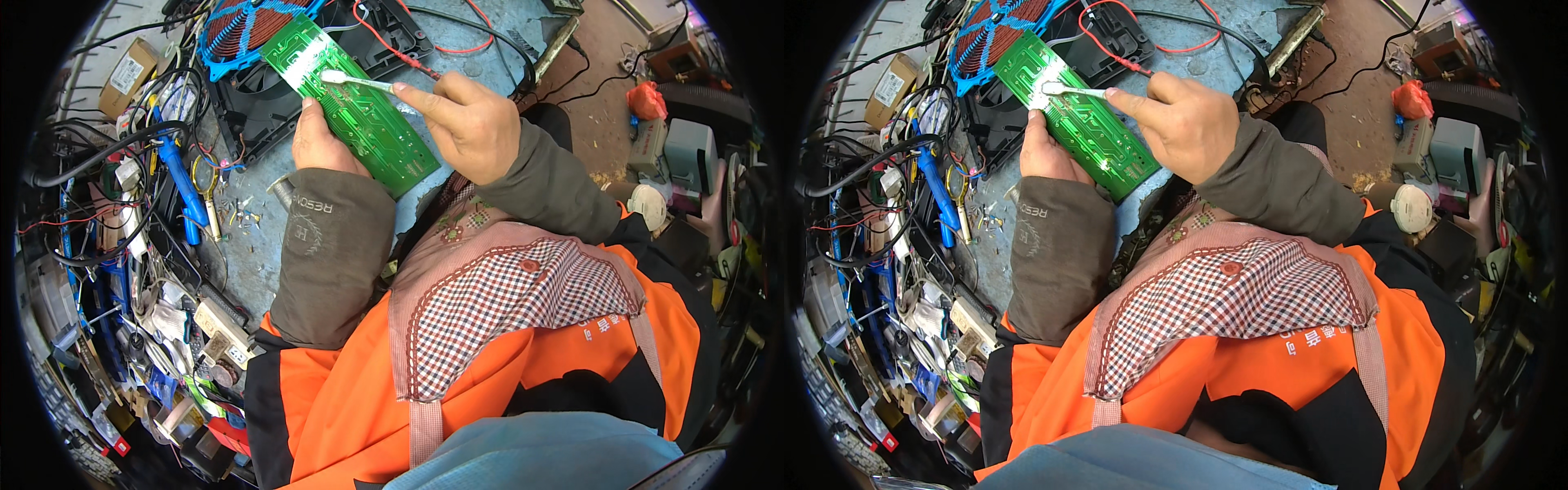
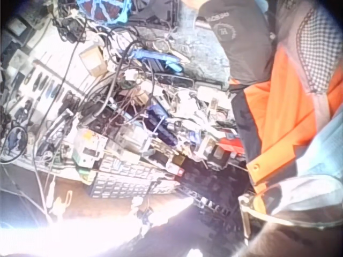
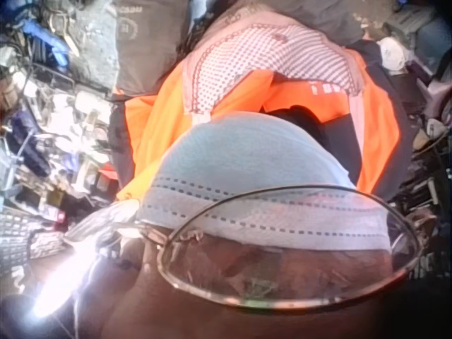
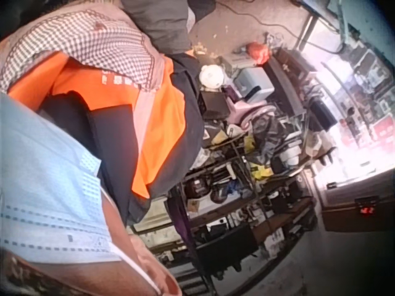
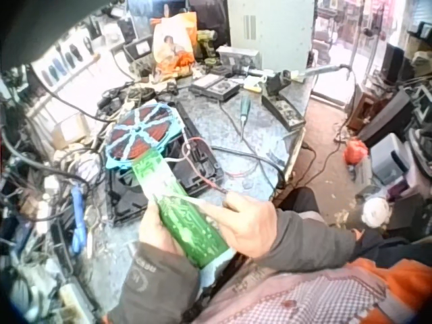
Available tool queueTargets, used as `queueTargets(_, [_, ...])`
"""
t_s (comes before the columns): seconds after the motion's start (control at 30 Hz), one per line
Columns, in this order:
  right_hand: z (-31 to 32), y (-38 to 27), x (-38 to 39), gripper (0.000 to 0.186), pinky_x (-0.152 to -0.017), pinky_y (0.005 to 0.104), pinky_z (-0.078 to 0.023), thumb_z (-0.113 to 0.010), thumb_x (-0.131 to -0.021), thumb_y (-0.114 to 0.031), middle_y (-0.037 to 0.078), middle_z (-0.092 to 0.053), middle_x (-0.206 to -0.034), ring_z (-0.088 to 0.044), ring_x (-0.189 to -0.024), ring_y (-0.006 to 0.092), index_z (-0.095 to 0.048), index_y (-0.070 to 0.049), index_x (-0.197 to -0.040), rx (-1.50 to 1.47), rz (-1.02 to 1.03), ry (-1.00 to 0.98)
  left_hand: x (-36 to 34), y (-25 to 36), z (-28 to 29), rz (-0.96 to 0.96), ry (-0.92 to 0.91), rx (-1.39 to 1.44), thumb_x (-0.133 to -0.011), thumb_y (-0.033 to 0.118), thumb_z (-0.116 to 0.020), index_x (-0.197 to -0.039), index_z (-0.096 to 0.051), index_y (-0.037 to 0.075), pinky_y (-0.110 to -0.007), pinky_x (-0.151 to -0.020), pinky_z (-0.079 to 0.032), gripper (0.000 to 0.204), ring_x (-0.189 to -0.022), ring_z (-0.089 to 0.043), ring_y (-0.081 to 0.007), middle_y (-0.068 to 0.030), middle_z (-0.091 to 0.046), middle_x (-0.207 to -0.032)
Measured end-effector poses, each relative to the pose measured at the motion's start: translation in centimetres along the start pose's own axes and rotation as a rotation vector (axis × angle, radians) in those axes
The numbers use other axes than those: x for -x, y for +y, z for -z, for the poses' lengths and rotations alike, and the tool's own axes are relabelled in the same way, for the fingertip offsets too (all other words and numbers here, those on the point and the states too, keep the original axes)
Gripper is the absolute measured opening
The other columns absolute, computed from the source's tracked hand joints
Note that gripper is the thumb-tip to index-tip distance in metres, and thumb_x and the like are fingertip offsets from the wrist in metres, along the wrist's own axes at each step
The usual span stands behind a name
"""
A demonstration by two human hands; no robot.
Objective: The person uses a multimeter probe to test points on a green circuit board, then wipes the board with a white tool. They handle an orange control panel with a digital display and several knobs, and finally place a black appliance panel onto a work surface.
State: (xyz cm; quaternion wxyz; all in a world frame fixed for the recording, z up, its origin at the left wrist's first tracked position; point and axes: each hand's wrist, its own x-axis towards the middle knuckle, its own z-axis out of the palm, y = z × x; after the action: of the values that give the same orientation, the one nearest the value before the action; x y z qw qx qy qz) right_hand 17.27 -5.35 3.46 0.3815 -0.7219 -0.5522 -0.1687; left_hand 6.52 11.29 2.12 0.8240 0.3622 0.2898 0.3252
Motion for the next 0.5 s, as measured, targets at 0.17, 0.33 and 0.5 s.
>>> queueTargets(0.17, [1.0, -0.6, 0.5, 0.039, -0.053, 0.0369, -0.05, -0.069, -0.085, -0.005, 0.006, -0.052, -0.08, -0.061, -0.064, 0.0246, -0.075, -0.015, -0.122, 0.044, 0.019, -0.079, -0.4, -0.6, 0.2, -0.05, 0.034, -0.015, -0.109, 0.028, -0.044, -0.121, -0.064, -0.004, -0.038, -0.082, -0.059, 0.04, -0.092, -0.071, -0.0247, -0.0162, -0.071, -0.11])
queueTargets(0.33, [0.5, -1.1, 0.2, 0.042, -0.052, 0.0375, -0.05, -0.07, -0.082, -0.007, 0.006, -0.051, -0.079, -0.061, -0.062, 0.0256, -0.074, -0.016, -0.123, 0.017, 0.067, -0.137, 0.2, -0.3, -0.2, -0.037, 0.034, -0.003, -0.109, 0.028, -0.045, -0.121, -0.064, -0.004, -0.038, -0.081, -0.06, 0.04, -0.091, -0.072, -0.0249, -0.0156, -0.071, -0.109])
queueTargets(0.5, [0.6, 0.1, -0.6, 0.041, -0.05, 0.0369, -0.05, -0.071, -0.084, -0.009, 0.005, -0.052, -0.077, -0.06, -0.06, 0.025, -0.074, -0.018, -0.123, 0.053, 0.036, -0.049, 0.1, -0.3, 0.3, -0.065, 0.027, -0.122, -0.11, 0.031, -0.042, -0.126, -0.06, -0.003, -0.041, -0.083, -0.06, 0.042, -0.093, -0.072, -0.0267, -0.0161, -0.071, -0.11])
